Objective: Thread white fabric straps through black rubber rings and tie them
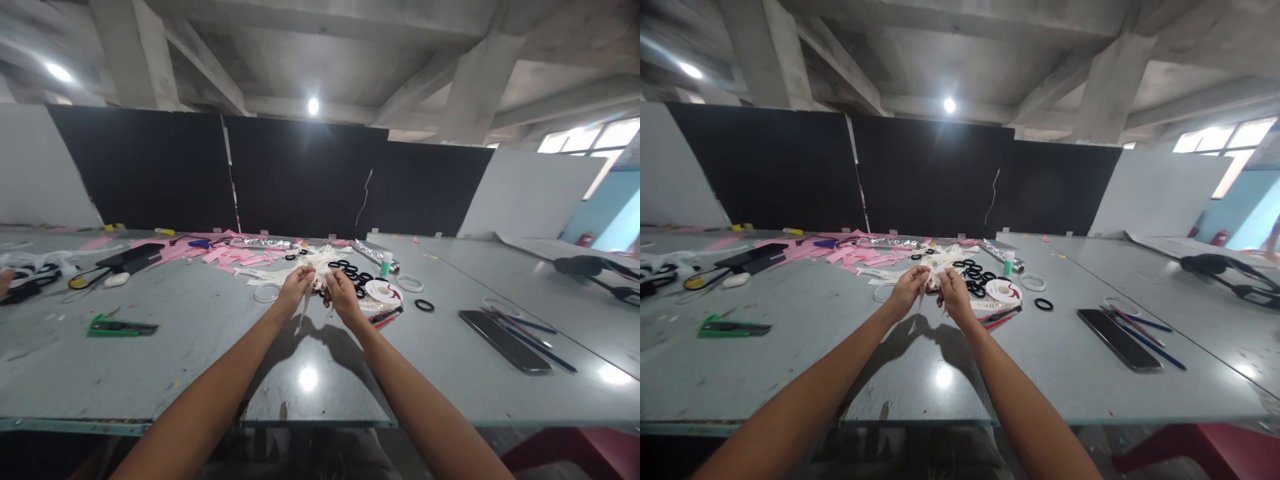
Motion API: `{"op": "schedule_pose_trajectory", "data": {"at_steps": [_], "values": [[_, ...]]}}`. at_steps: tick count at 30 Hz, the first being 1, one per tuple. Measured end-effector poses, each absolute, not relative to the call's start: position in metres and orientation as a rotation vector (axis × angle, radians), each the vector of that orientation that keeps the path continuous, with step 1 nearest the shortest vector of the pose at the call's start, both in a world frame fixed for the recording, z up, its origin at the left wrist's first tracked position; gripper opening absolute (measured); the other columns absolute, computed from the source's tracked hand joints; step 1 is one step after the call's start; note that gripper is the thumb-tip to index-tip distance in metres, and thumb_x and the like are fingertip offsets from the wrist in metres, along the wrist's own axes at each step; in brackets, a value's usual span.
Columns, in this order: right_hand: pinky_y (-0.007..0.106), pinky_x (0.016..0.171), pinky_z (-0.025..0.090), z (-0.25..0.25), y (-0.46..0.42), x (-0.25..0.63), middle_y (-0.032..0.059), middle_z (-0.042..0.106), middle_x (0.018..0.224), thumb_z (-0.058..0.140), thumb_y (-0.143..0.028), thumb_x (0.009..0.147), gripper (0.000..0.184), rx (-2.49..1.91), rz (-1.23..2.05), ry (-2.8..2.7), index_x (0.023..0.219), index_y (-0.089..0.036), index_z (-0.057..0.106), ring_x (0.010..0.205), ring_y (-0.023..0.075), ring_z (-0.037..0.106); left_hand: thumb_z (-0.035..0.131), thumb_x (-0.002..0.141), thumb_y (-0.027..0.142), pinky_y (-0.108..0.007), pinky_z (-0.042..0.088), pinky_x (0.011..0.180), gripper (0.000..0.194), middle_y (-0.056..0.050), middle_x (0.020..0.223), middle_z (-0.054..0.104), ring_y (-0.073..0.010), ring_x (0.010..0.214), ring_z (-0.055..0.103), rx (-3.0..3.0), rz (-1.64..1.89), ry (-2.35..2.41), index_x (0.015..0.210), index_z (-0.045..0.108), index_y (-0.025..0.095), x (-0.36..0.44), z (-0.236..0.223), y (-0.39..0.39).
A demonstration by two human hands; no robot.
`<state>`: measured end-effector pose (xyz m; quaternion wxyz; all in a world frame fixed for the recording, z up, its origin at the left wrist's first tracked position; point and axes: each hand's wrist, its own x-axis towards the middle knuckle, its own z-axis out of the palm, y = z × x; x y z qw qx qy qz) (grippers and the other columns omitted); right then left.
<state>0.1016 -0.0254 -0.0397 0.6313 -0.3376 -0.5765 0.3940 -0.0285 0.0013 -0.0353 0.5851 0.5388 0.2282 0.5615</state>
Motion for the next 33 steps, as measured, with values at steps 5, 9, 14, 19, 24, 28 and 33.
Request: {"op": "schedule_pose_trajectory", "data": {"at_steps": [5, 9, 14, 19, 24, 28, 33], "values": [[0.021, 0.040, 0.045, -0.039, -0.024, 0.102, -0.0089, 0.052, 0.052, 0.063, -0.038, 0.073, 0.027, -0.800, 0.808, -1.170, 0.083, -0.022, 0.045, 0.040, 0.0089, 0.050, 0.075, 0.067, 0.034, -0.022, 0.045, 0.064, 0.057, 0.005, 0.075, 0.063, -0.0089, 0.062, 0.059, 1.175, 1.378, 0.438, 0.113, 0.044, 0.021, -0.028, -0.037, 0.003], [0.025, 0.048, 0.050, -0.035, -0.025, 0.103, -0.0074, 0.058, 0.059, 0.069, -0.037, 0.068, 0.041, -0.755, 0.906, -1.128, 0.101, -0.021, 0.050, 0.044, 0.0107, 0.055, 0.080, 0.061, 0.030, -0.021, 0.044, 0.064, 0.045, 0.002, 0.073, 0.064, -0.0083, 0.062, 0.060, 1.075, 1.323, 0.442, 0.094, 0.054, 0.015, -0.027, -0.036, 0.003], [0.029, 0.058, 0.052, -0.039, -0.025, 0.101, -0.0002, 0.064, 0.068, 0.068, -0.040, 0.069, 0.033, -0.776, 0.999, -1.148, 0.091, -0.018, 0.061, 0.057, 0.0132, 0.059, 0.077, 0.065, 0.034, -0.020, 0.043, 0.062, 0.031, 0.003, 0.068, 0.061, -0.0074, 0.062, 0.057, 1.007, 1.339, 0.390, 0.082, 0.058, 0.015, -0.027, -0.034, 0.003], [0.028, 0.059, 0.049, -0.041, -0.028, 0.101, 0.0039, 0.062, 0.081, 0.063, -0.040, 0.076, 0.021, -0.828, 0.735, -1.345, 0.083, -0.019, 0.062, 0.069, 0.0156, 0.058, 0.073, 0.067, 0.035, -0.020, 0.041, 0.059, 0.034, 0.002, 0.070, 0.059, -0.0077, 0.060, 0.053, 1.198, 1.381, 0.524, 0.091, 0.060, 0.014, -0.030, -0.035, 0.005], [0.028, 0.070, 0.046, -0.031, -0.036, 0.105, 0.0080, 0.056, 0.108, 0.058, -0.034, 0.082, 0.014, -0.847, 0.259, -1.611, 0.082, -0.022, 0.065, 0.101, 0.0214, 0.053, 0.064, 0.074, 0.023, -0.019, 0.037, 0.060, 0.044, 0.006, 0.064, 0.053, -0.0082, 0.058, 0.047, 1.758, 1.440, 0.648, 0.116, 0.051, 0.020, -0.033, -0.036, -0.004], [0.025, 0.054, 0.044, -0.032, -0.035, 0.106, 0.0030, 0.057, 0.081, 0.054, -0.037, 0.083, 0.015, -0.901, 0.409, -1.590, 0.084, -0.024, 0.062, 0.071, 0.0167, 0.055, 0.062, 0.075, 0.024, -0.019, 0.035, 0.059, 0.057, 0.007, 0.064, 0.051, -0.0084, 0.056, 0.044, 1.812, 1.392, 0.609, 0.128, 0.042, 0.022, -0.031, -0.037, -0.009], [0.022, 0.038, 0.036, -0.038, -0.031, 0.105, -0.0052, 0.052, 0.063, 0.051, -0.042, 0.083, 0.018, -0.965, 0.589, -1.435, 0.082, -0.025, 0.056, 0.039, 0.0088, 0.044, 0.069, 0.069, 0.025, -0.020, 0.038, 0.063, 0.067, 0.004, 0.070, 0.054, -0.0089, 0.060, 0.049, 1.627, 1.338, 0.526, 0.129, 0.040, 0.021, -0.027, -0.041, -0.005]]}}
